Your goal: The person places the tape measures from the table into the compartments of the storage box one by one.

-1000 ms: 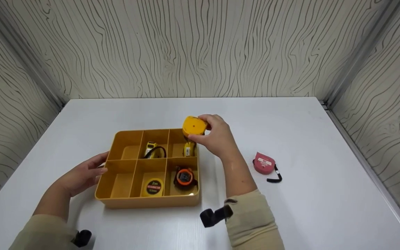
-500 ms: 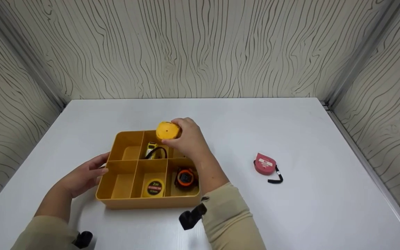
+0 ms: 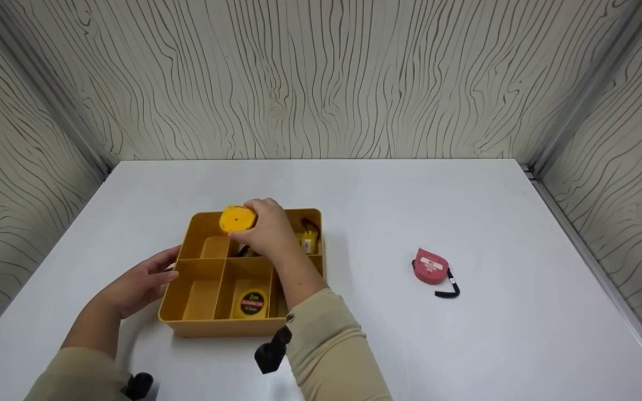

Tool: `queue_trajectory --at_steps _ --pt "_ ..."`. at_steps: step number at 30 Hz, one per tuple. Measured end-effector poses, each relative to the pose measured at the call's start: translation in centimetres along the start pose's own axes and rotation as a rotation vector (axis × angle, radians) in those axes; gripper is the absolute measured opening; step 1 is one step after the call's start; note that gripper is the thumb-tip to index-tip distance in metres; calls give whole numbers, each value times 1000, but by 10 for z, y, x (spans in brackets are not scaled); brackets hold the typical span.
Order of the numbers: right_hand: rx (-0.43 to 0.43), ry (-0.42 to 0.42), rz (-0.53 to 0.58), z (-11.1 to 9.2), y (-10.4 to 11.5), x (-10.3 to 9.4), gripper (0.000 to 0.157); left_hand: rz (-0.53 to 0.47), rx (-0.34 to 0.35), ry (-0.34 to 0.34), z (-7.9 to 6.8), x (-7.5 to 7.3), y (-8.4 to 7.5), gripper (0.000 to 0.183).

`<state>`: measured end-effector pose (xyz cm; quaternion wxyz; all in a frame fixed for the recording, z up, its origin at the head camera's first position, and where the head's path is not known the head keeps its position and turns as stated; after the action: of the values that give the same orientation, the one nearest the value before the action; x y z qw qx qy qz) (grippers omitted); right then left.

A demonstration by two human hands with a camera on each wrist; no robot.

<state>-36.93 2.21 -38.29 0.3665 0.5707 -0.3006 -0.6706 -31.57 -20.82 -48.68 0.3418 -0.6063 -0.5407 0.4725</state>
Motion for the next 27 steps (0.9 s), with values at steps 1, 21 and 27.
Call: queue_trajectory --at_steps 1,21,27 --pt "6 4 1 0 1 5 57 5 -4 -4 0 -1 0 69" --pt "-11 123 -1 -4 3 62 59 37 -13 21 -1 1 -2 74" --pt "-64 124 -25 -5 3 66 62 6 -12 40 -1 2 0 75"
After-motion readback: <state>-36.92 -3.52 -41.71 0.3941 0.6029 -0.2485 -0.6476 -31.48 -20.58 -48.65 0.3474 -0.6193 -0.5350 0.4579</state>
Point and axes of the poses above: each hand's wrist, its own z-axis towards the middle knuckle, its own x-axis out of the palm, y = z × x, the point moved 9 cm from there along z, towards the middle knuckle, and after that the axes turned 15 degrees about -y, right-handed, at the moved point
